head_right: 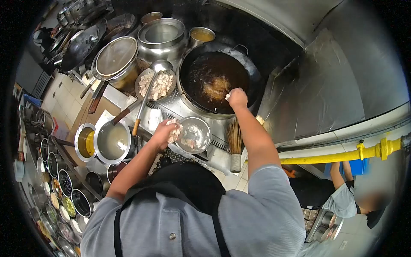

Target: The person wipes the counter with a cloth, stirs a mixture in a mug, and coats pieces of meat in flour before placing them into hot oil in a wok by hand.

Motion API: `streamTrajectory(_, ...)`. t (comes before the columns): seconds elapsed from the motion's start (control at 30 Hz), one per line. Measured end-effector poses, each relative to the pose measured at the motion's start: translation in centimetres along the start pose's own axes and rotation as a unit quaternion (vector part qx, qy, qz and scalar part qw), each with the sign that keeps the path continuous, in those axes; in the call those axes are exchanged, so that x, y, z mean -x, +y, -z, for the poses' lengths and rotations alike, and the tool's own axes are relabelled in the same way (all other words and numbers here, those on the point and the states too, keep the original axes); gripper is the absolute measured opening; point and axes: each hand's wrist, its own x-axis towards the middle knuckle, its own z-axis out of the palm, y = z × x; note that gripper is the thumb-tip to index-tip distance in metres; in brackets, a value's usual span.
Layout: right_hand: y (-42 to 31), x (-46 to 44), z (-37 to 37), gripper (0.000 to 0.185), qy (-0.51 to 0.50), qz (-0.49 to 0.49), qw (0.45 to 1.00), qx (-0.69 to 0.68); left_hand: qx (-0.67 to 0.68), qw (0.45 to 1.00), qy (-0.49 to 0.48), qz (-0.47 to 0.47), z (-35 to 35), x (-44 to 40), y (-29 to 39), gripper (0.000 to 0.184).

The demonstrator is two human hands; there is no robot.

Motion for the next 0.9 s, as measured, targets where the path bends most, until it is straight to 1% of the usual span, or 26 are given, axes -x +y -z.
streamTrajectory(0.03, 0.1, -0.5, -0.4, 0.019, -0.021, -0.045, 0.999, -0.018, 0.002, 1.000, -0.016, 0.010, 0.3, 0.2, 0.1, 0.036)
streamTrajectory(0.07, 0.5, -0.9, -0.6, 0.019, -0.019, -0.046, 0.999, -0.019, 0.000, 1.000, -0.017, 0.009, 0.5, 0.2, -0.2, 0.036)
streamTrajectory(0.13, -0.1, -0.7, 0.6, 0.016, 0.008, -0.053, 0.998, -0.040, -0.055, 0.997, -0.035, -0.044, 1.1, -0.1, -1.0, 0.038)
streamTrajectory(0.17, -0.5, 0.2, 1.3, 0.017, 0.086, 0.021, 0.996, -0.032, -0.049, 0.997, -0.033, -0.040, 1.4, -0.3, -1.1, 0.038)
streamTrajectory(0.2, -2.0, 1.7, 2.8, 0.017, 0.083, 0.022, 0.996, -0.032, -0.048, 0.998, -0.031, -0.038, 1.6, -0.4, -1.0, 0.038)
streamTrajectory(0.27, -6.1, 5.9, 5.4, 0.017, 0.106, 0.136, 0.972, -0.160, -0.055, 0.996, -0.022, -0.066, 1.8, -0.9, -1.0, 0.035)
streamTrajectory(0.3, -7.8, 8.3, 5.6, 0.018, -0.001, 0.161, 0.977, -0.138, -0.061, 0.996, -0.015, -0.070, 1.2, -0.4, -0.1, 0.032)
streamTrajectory(0.33, -9.3, 10.7, 5.2, 0.019, -0.105, 0.183, 0.971, -0.115, -0.062, 0.996, -0.015, -0.067, 0.8, -0.7, 0.2, 0.032)
streamTrajectory(0.4, -10.8, 14.4, 1.6, 0.012, -0.245, 0.264, 0.933, -0.024, -0.082, 0.994, -0.027, -0.074, 0.3, -1.1, 0.5, 0.030)
streamTrajectory(0.47, -10.7, 17.0, -3.6, 0.015, -0.168, 0.342, 0.920, -0.091, -0.108, 0.989, -0.046, -0.092, 0.2, -2.2, 0.0, 0.027)
streamTrajectory(0.5, -11.0, 17.1, -4.0, 0.015, -0.167, 0.341, 0.921, -0.092, -0.116, 0.988, -0.045, -0.089, -0.2, -2.3, -0.2, 0.026)
streamTrajectory(0.57, -11.3, 17.6, -4.8, 0.021, -0.160, 0.283, 0.935, -0.139, -0.125, 0.988, -0.038, -0.082, -0.7, -2.2, -0.6, 0.022)
streamTrajectory(0.6, -11.1, 17.4, -4.8, 0.021, -0.161, 0.281, 0.936, -0.140, -0.126, 0.988, -0.038, -0.079, -0.2, -2.8, -1.4, 0.022)
streamTrajectory(0.67, -9.9, 16.6, -4.5, 0.024, -0.189, 0.230, 0.935, -0.194, -0.191, 0.978, -0.040, -0.080, 0.9, -4.6, -3.2, 0.021)
streamTrajectory(0.7, -9.6, 16.7, -4.2, 0.020, -0.187, 0.172, 0.938, -0.234, -0.215, 0.973, -0.030, -0.081, 0.8, -4.4, -3.0, 0.020)
streamTrajectory(0.73, -9.3, 16.5, -3.9, 0.020, -0.186, 0.170, 0.939, -0.233, -0.215, 0.973, -0.032, -0.081, 0.5, -4.1, -2.9, 0.020)
streamTrajectory(0.77, -9.1, 16.2, -3.6, 0.016, -0.246, 0.031, 0.891, -0.379, -0.202, 0.977, -0.015, -0.063, 0.3, -3.8, -2.8, 0.019)
streamTrajectory(0.8, -8.9, 15.9, -3.6, 0.013, -0.294, -0.109, 0.802, -0.508, -0.190, 0.981, 0.003, -0.046, 0.4, -3.8, -2.9, 0.019)
streamTrajectory(0.83, -8.6, 15.6, -3.6, 0.016, -0.320, -0.164, 0.706, -0.610, -0.217, 0.974, -0.004, -0.060, 0.5, -4.0, -3.2, 0.019)
streamTrajectory(0.87, -8.3, 15.7, -3.6, 0.016, -0.318, -0.165, 0.706, -0.611, -0.219, 0.974, -0.006, -0.061, 0.6, -4.0, -3.4, 0.019)
streamTrajectory(0.9, -8.1, 15.7, -3.3, 0.016, -0.331, -0.174, 0.640, -0.672, -0.227, 0.972, -0.004, -0.066, 0.6, -4.0, -3.5, 0.020)
